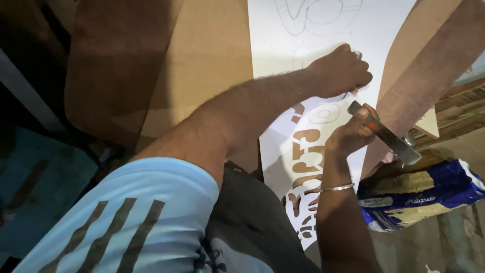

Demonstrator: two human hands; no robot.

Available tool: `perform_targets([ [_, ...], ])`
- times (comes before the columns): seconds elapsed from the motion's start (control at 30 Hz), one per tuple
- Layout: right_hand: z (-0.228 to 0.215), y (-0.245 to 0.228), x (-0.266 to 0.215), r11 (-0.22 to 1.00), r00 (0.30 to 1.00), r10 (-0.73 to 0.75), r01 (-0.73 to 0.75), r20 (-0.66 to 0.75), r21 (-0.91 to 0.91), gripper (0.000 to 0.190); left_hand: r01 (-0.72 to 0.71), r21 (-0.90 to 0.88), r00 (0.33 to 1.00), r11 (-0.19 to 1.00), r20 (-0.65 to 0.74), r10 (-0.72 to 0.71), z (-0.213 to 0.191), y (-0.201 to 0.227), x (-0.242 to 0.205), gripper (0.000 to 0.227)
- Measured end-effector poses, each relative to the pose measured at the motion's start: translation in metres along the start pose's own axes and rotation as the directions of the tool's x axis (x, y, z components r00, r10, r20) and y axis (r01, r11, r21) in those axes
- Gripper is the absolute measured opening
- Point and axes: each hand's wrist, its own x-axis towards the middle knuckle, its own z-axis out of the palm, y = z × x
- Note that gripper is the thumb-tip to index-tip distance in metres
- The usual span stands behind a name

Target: Using a flat scraper tool to clean or remove material around a stencil pattern on a wooden board.

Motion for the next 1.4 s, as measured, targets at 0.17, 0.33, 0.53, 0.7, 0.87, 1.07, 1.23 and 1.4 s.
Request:
perform_targets([
  [0.17,0.001,-0.001,-0.001,0.996,1.0,0.015,-0.017,-0.023,-0.091,0.048,0.048,-0.096,0.995,0.994,-0.08,-0.056,-0.007,-0.01,-0.002,0.009],
  [0.33,-0.003,-0.001,0.0,0.98,0.998,0.059,-0.063,-0.025,-0.186,0.051,0.147,-0.393,0.971,0.908,-0.116,-0.207,-0.053,0.018,-0.033,0.017],
  [0.53,0.0,0.0,-0.003,0.998,0.998,0.051,-0.052,-0.021,-0.045,0.055,0.464,-0.34,0.807,0.818,0.542,-0.233,-0.097,0.061,-0.093,0.014],
  [0.7,0.001,0.005,-0.002,0.995,0.997,0.071,-0.07,-0.012,0.075,0.053,0.21,-0.203,0.765,0.956,0.643,-0.032,-0.117,0.108,-0.119,0.04],
  [0.87,0.0,-0.016,-0.003,0.997,0.999,0.012,-0.009,0.042,-0.082,0.047,0.103,-0.978,0.827,0.179,0.184,0.531,-0.15,0.186,-0.099,0.054],
  [1.07,-0.001,-0.008,-0.002,0.997,0.998,-0.038,0.04,0.041,-0.059,0.044,-0.009,-0.994,0.795,-0.111,-0.074,0.602,-0.154,0.207,-0.097,0.056],
  [1.23,0.002,-0.01,-0.003,0.999,0.999,-0.038,0.037,0.029,0.015,0.044,-0.057,-0.986,0.8,-0.154,-0.137,0.584,-0.154,0.208,-0.096,0.056],
  [1.4,0.002,-0.013,-0.002,0.999,0.999,-0.048,0.048,0.024,0.013,0.044,-0.139,-0.958,0.794,-0.25,-0.258,0.55,-0.149,0.21,-0.095,0.056],
])
